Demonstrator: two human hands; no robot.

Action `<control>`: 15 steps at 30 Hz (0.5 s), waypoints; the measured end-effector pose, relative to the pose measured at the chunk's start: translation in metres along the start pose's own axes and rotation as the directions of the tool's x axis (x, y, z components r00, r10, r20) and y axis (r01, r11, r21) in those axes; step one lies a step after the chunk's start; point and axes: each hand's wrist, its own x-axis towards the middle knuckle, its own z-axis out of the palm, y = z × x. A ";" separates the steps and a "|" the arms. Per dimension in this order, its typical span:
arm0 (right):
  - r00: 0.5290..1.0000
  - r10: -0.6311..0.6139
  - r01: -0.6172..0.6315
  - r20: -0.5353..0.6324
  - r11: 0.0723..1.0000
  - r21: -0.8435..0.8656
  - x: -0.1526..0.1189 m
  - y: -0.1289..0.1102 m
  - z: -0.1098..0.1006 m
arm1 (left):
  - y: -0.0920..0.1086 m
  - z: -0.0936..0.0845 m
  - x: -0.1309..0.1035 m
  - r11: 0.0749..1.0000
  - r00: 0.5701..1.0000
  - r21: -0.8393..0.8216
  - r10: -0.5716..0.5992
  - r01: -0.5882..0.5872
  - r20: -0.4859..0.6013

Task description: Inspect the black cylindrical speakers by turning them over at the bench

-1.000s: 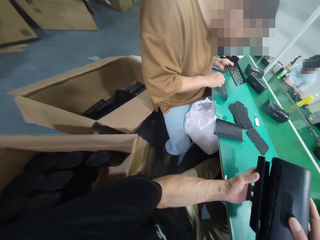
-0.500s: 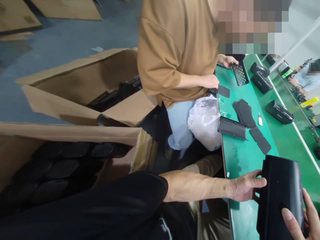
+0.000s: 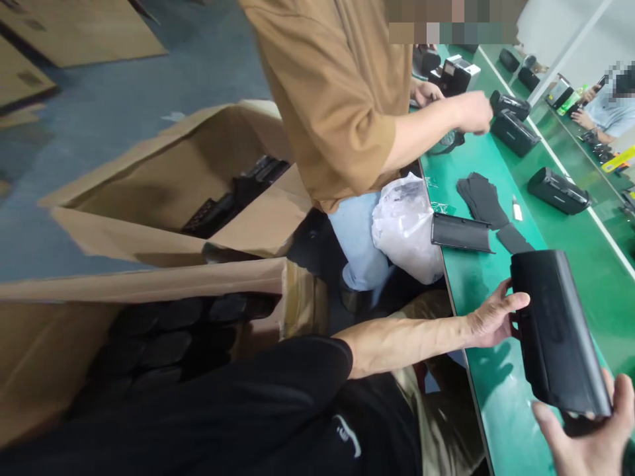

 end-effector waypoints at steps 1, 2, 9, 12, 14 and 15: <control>0.997 -0.003 0.002 -0.076 1.000 -0.022 -0.007 0.004 0.011 | -0.001 -0.001 0.001 1.000 1.000 0.017 -0.010 0.010 -0.030; 0.989 -0.002 -0.002 -0.148 1.000 -0.030 -0.011 0.007 0.021 | -0.003 -0.001 0.002 0.999 0.998 0.031 -0.022 0.024 -0.052; 0.965 0.176 -0.157 -0.195 0.982 0.109 -0.018 -0.001 0.013 | 0.045 -0.009 0.014 0.930 0.997 0.363 -0.070 0.057 0.025; 0.974 0.188 -0.178 -0.126 0.980 0.088 -0.023 -0.008 -0.004 | 0.094 -0.002 0.026 0.734 0.968 0.657 0.001 -0.172 0.253; 0.983 0.155 -0.148 -0.095 0.986 0.076 -0.024 -0.007 -0.011 | 0.119 0.007 0.034 0.592 0.891 0.748 -0.105 -0.301 0.441; 0.987 0.134 -0.128 -0.089 0.989 0.074 -0.023 -0.005 -0.013 | 0.128 0.011 0.036 0.546 0.855 0.764 -0.155 -0.344 0.495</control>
